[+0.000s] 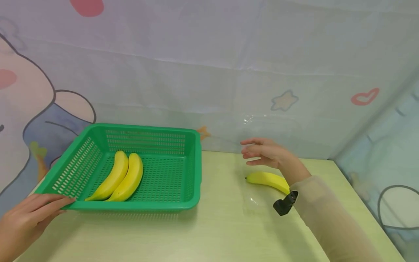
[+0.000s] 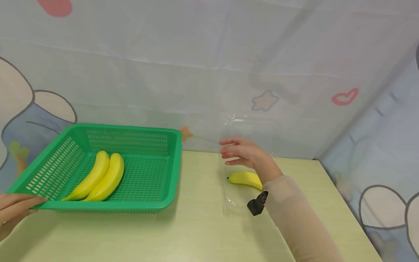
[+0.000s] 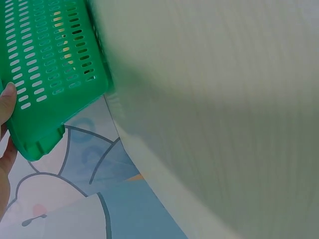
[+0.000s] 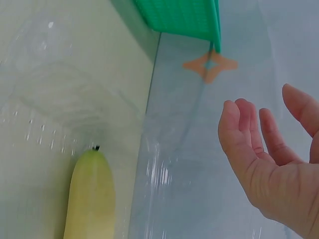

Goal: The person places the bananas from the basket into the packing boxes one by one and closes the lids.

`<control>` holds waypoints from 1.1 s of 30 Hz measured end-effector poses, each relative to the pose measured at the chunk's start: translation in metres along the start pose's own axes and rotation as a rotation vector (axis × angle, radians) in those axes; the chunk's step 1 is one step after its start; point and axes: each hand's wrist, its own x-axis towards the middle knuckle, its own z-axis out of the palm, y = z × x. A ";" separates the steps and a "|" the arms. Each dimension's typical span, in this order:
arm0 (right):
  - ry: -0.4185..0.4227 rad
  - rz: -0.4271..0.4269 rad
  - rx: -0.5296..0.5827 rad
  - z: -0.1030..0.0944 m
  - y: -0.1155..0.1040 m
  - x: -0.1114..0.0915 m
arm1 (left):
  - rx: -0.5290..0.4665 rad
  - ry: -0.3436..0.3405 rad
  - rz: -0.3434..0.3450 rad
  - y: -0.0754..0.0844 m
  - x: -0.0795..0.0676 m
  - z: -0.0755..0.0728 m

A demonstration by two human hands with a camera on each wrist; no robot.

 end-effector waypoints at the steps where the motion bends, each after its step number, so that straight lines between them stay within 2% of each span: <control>1: -0.004 0.001 0.004 0.003 -0.001 0.001 | 0.000 -0.003 0.002 0.000 0.000 0.000; 17: -0.047 -0.005 0.010 0.039 -0.025 0.018 | -0.012 -0.009 -0.001 0.000 0.000 -0.001; 23: -0.073 -0.015 0.008 0.054 -0.038 0.022 | 0.023 -0.023 -0.008 -0.002 -0.001 0.000; 33: -0.074 -0.028 0.042 0.080 -0.048 0.032 | 0.017 -0.015 -0.023 -0.004 -0.003 0.001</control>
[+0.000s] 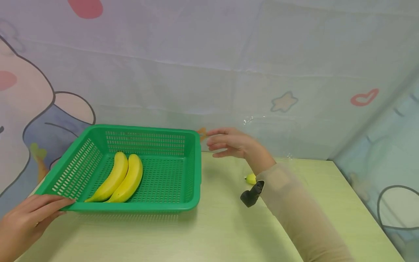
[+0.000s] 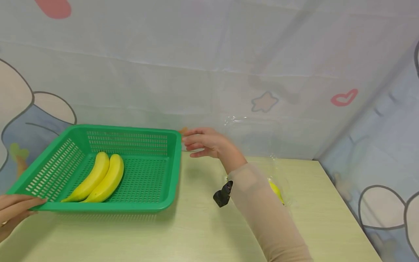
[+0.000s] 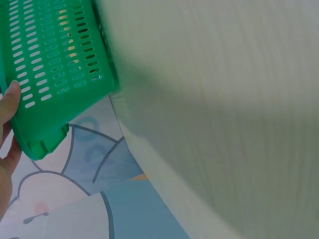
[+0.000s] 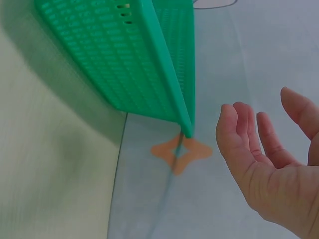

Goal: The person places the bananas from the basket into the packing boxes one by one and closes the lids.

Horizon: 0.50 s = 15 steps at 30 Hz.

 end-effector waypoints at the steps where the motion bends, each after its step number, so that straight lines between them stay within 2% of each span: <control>1: 0.000 -0.002 0.001 0.003 0.000 0.002 | 0.005 -0.003 -0.003 0.000 0.000 0.000; 7: -0.019 -0.013 0.011 0.019 -0.001 0.013 | 0.010 -0.011 -0.012 0.002 0.002 0.000; 15: -0.044 -0.002 -0.004 0.040 -0.005 0.026 | -0.026 0.025 0.006 0.001 0.001 0.001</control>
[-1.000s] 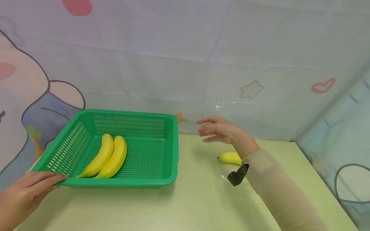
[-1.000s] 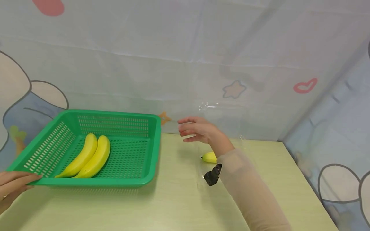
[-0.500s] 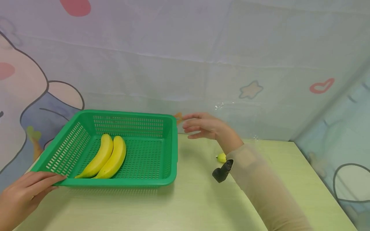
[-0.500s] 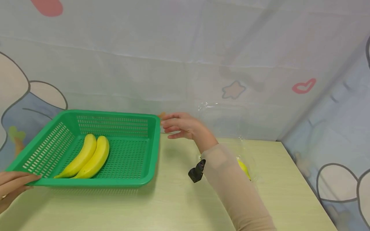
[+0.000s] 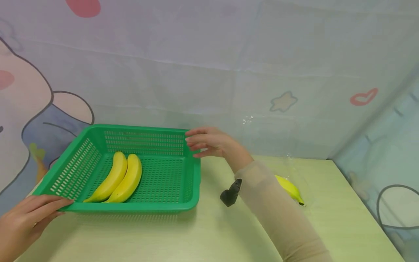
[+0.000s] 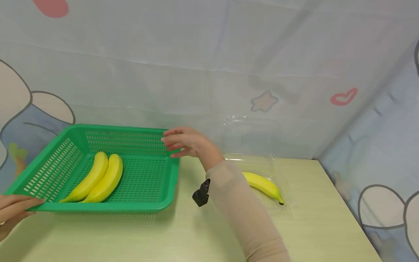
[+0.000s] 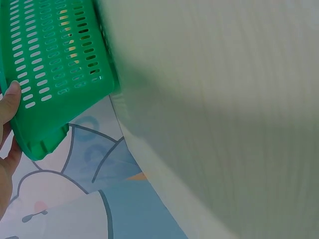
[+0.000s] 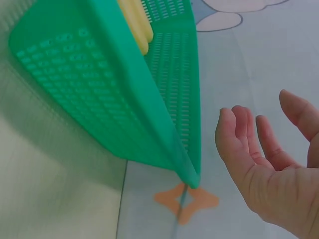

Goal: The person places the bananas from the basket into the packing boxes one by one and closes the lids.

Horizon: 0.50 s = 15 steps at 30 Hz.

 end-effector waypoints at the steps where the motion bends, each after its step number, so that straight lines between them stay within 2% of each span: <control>1: -0.003 0.001 -0.004 0.003 -0.001 0.002 | 0.004 -0.001 -0.002 0.000 0.000 0.000; 9: -0.024 0.018 -0.009 0.021 -0.006 0.013 | 0.005 0.006 -0.021 0.002 -0.002 -0.001; 15: -0.015 0.027 0.000 0.027 -0.008 0.020 | 0.039 -0.023 -0.019 0.003 0.000 -0.004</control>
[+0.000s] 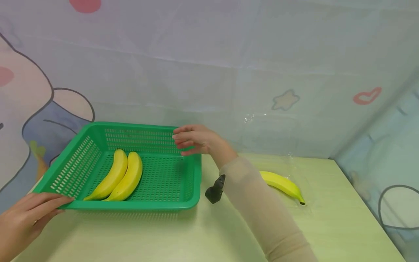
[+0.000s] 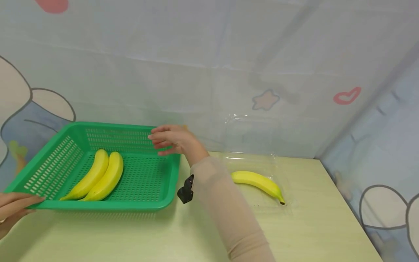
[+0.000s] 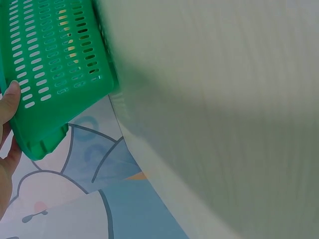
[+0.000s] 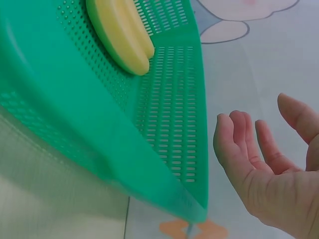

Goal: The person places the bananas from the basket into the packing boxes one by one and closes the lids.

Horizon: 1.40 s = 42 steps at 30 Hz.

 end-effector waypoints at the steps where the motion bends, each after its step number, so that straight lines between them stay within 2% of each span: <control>1: 0.004 0.000 0.001 0.001 0.000 0.001 | 0.006 -0.006 0.000 0.000 0.000 -0.001; 21: 0.033 0.034 0.077 0.023 0.010 0.031 | 0.009 -0.028 -0.002 -0.001 0.000 -0.002; 32: 0.045 0.028 0.095 0.036 0.012 0.044 | -0.035 0.012 0.008 -0.003 0.000 -0.003; 42: 0.063 0.037 0.131 0.041 0.014 0.050 | -0.045 0.007 0.014 -0.002 0.003 -0.001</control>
